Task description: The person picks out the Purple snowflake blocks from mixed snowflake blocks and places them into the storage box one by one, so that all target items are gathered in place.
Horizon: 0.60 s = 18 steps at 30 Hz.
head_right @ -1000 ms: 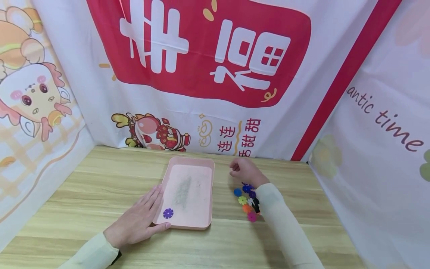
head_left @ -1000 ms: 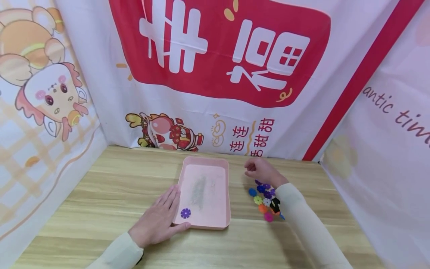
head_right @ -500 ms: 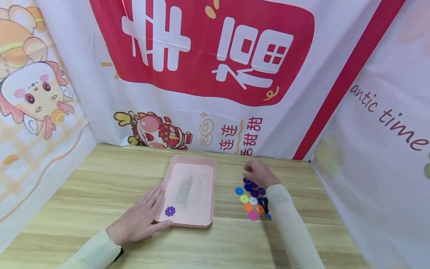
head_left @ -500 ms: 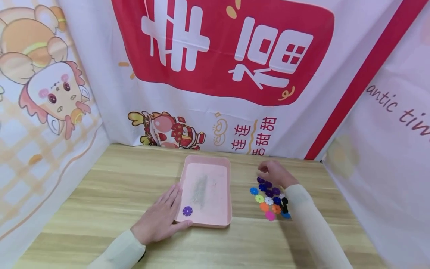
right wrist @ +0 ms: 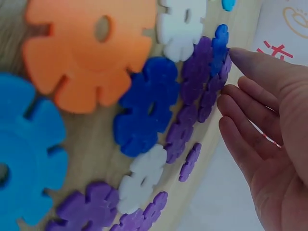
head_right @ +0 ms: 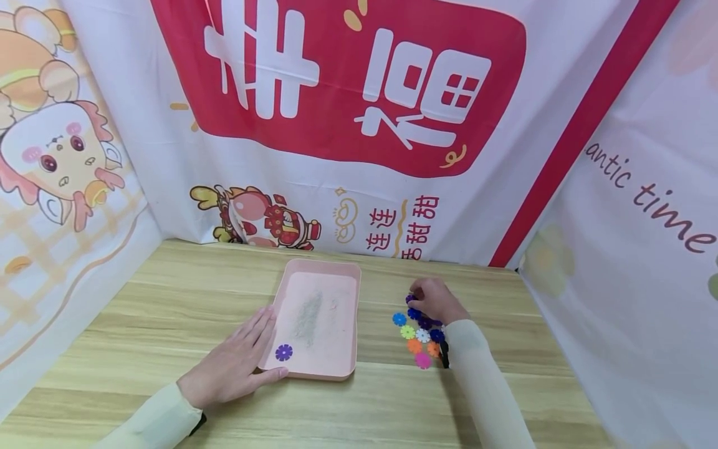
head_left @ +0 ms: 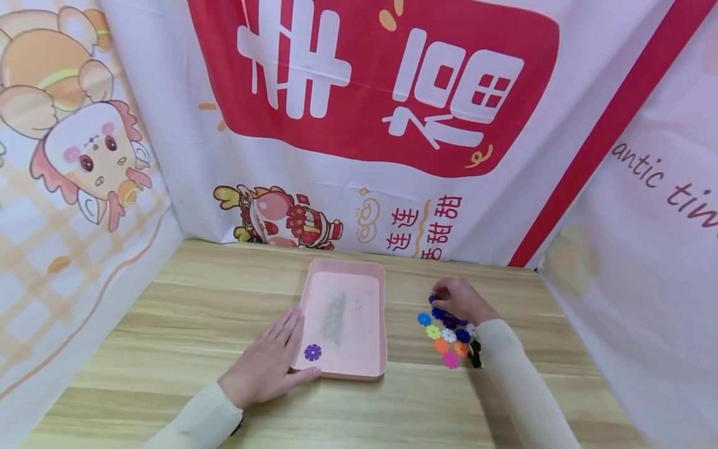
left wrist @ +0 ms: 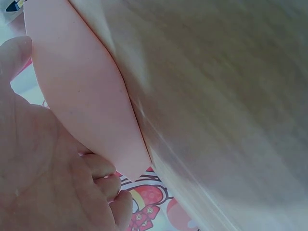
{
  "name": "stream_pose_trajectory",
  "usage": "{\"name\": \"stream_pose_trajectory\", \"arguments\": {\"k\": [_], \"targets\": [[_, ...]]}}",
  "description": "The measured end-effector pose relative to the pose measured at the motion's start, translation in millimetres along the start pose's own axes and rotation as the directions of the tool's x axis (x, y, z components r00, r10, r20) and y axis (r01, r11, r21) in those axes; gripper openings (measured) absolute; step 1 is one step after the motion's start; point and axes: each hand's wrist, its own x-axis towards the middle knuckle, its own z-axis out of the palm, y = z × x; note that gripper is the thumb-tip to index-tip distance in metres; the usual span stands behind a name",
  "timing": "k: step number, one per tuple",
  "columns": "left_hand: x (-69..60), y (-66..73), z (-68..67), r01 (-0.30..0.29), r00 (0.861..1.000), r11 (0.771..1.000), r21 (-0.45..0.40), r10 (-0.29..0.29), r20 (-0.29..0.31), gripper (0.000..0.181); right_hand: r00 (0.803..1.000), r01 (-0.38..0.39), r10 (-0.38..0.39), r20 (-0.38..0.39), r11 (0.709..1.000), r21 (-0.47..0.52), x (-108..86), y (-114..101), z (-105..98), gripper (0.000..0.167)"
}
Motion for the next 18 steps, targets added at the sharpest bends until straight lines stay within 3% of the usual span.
{"name": "stream_pose_trajectory", "arguments": {"k": [5, 18], "targets": [[0.3, 0.4, -0.8, 0.005, 1.000, 1.000, -0.003, -0.005, 0.002, 0.107, 1.000, -0.004, 0.003, -0.017, 1.000, -0.030, 2.1, 0.4, 2.8, 0.025], [0.7, -1.5, 0.2, 0.008, 1.000, 1.000, -0.008, -0.008, 0.015, 0.108, 0.999, -0.033, 0.034, -0.042, 0.999, 0.009, 6.1, 1.4, 3.7, 0.020]]}}
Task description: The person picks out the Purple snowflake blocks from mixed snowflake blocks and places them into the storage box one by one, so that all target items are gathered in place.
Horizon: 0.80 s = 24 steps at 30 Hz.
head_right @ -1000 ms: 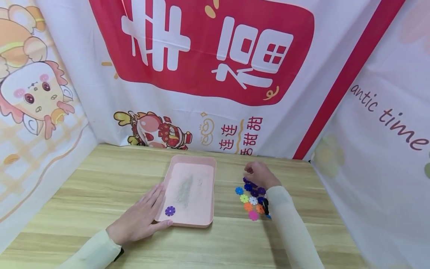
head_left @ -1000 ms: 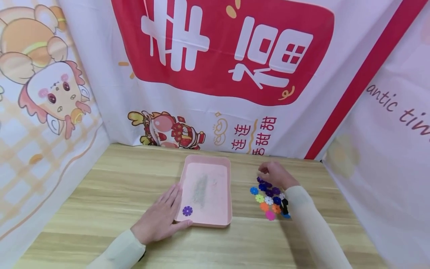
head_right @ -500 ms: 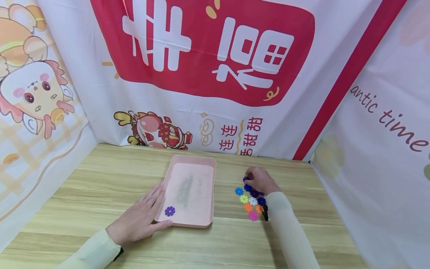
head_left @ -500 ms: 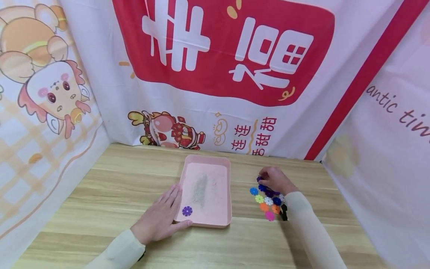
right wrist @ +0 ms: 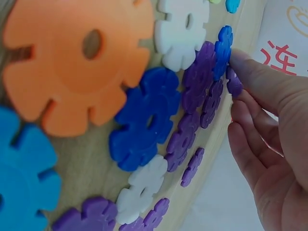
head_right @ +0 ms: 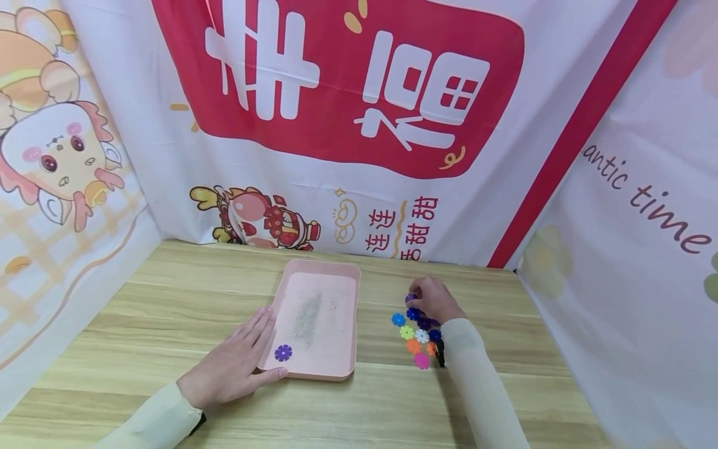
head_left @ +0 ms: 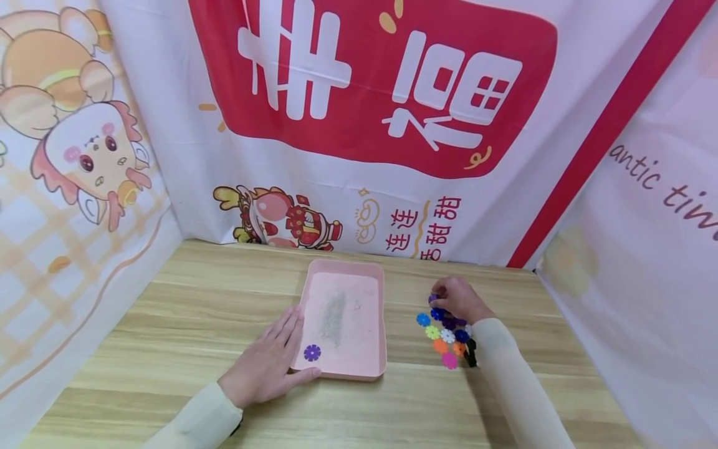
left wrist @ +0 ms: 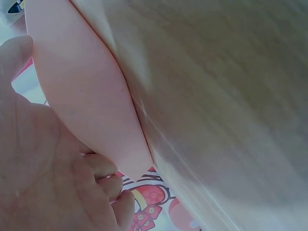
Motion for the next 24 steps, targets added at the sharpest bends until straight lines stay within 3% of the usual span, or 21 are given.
{"name": "stream_pose_trajectory", "arguments": {"k": [7, 16, 24], "targets": [[-0.6, 0.9, -0.1, -0.006, 1.000, 1.000, 0.000, 0.006, -0.006, 0.107, 0.998, 0.063, -0.063, -0.025, 0.998, -0.013, 0.1, 1, -4, 0.006], [0.7, 1.6, 0.2, -0.026, 1.000, 1.000, 0.007, 0.026, -0.018, 0.105, 0.999, 0.040, -0.040, 0.003, 0.999, -0.015, -3.7, -9, -18, 0.006], [-1.7, 1.7, -1.1, -0.024, 0.999, 1.000, 0.005, 0.024, -0.023, 0.105, 0.995, 0.099, -0.099, -0.007, 0.995, -0.028, -2.3, -29, -19, 0.009]]}}
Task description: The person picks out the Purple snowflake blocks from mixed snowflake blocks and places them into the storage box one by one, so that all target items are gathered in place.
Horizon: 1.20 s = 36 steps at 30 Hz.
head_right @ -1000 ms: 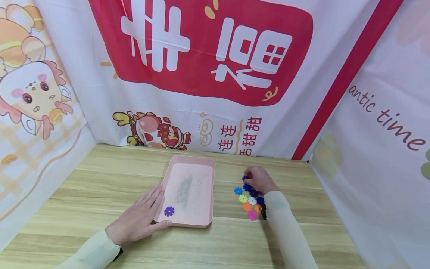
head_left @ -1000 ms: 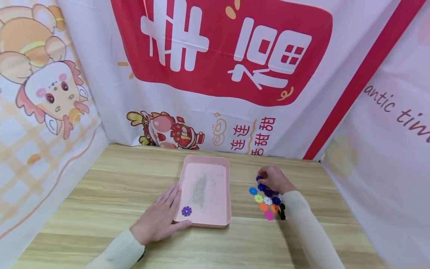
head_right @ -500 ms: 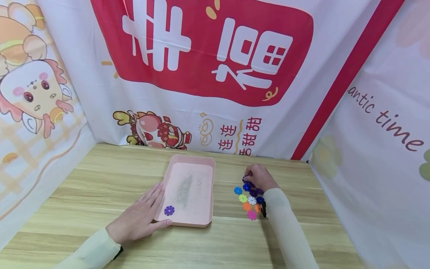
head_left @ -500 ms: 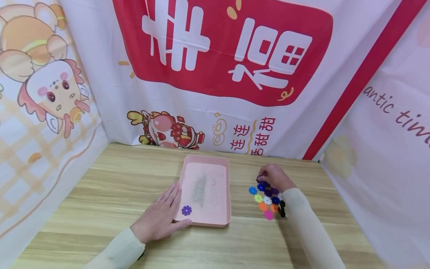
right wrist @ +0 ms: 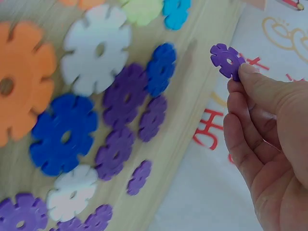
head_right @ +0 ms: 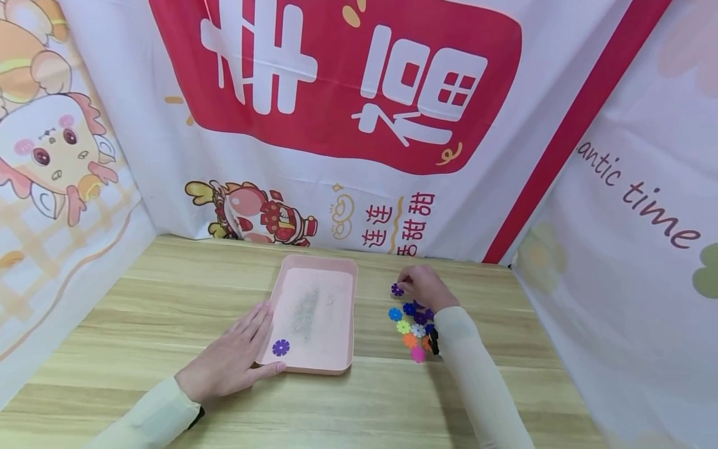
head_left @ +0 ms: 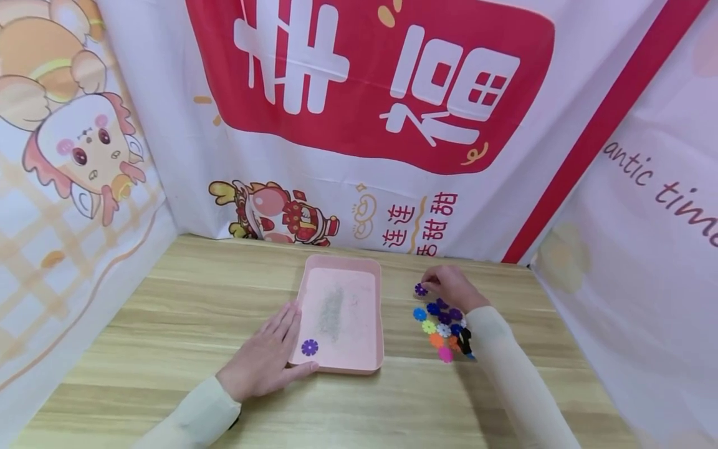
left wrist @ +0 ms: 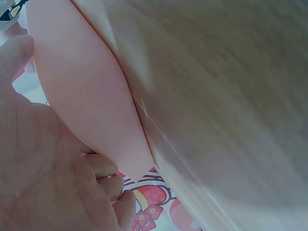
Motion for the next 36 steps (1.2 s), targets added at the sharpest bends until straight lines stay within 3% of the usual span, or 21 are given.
{"name": "stream_pose_trajectory", "arguments": {"k": [12, 21, 36], "targets": [[-1.6, -1.3, 1.8, -0.005, 1.000, 1.000, 0.015, 0.006, -0.005, 0.105, 0.994, 0.102, -0.104, 0.016, 0.992, 0.077, 3.2, -41, -2, 0.013], [-1.9, -0.9, 2.2, -0.007, 1.000, 1.000, 0.004, 0.007, -0.009, 0.105, 0.980, 0.189, -0.197, 0.041, 0.971, 0.149, 8.8, -73, 4, 0.012], [-0.4, 1.0, 1.0, 0.009, 1.000, 1.000, 0.002, -0.009, -0.008, 0.105, 0.942, 0.302, -0.315, 0.114, 0.946, 0.122, 34.1, -142, 15, 0.010]]}}
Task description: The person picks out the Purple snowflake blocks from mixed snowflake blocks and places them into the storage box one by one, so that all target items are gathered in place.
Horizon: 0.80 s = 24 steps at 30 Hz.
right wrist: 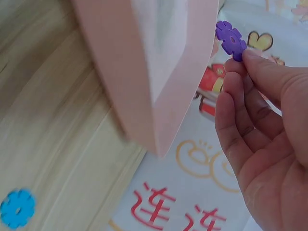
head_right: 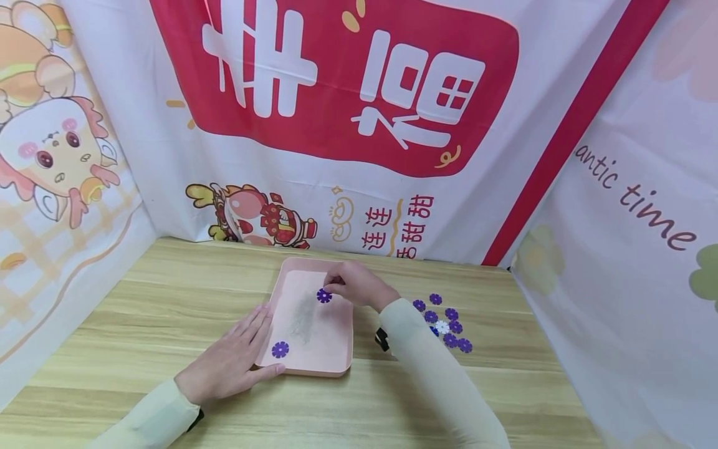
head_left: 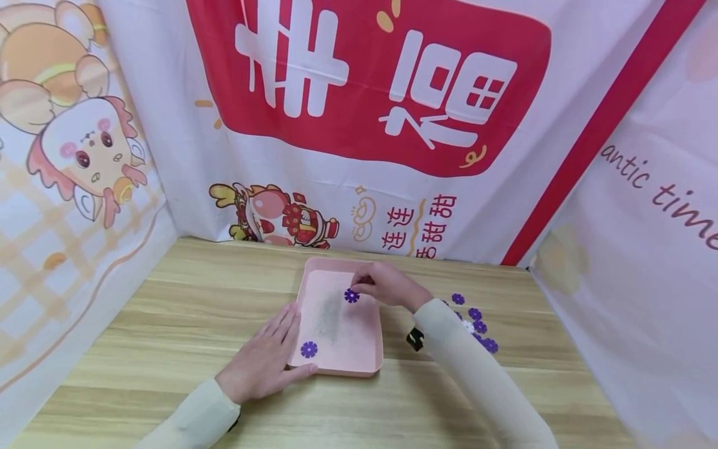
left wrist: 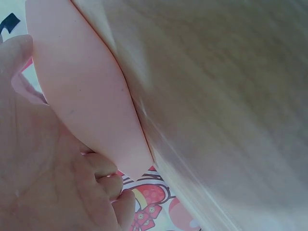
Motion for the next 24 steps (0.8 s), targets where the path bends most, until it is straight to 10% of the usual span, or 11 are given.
{"name": "stream_pose_trajectory", "arguments": {"k": [12, 24], "targets": [[-0.1, -0.7, -0.6, 0.003, 1.000, 1.000, 0.008, -0.003, -0.002, 0.106, 0.985, 0.047, -0.028, 0.168, 0.992, -0.116, 41.8, -32, 16, 0.010], [0.6, -1.8, 3.0, -0.005, 1.000, 1.000, 0.006, 0.005, -0.011, 0.106, 0.948, -0.042, 0.039, 0.316, 0.999, 0.002, 60.8, -34, 43, 0.011]]}}
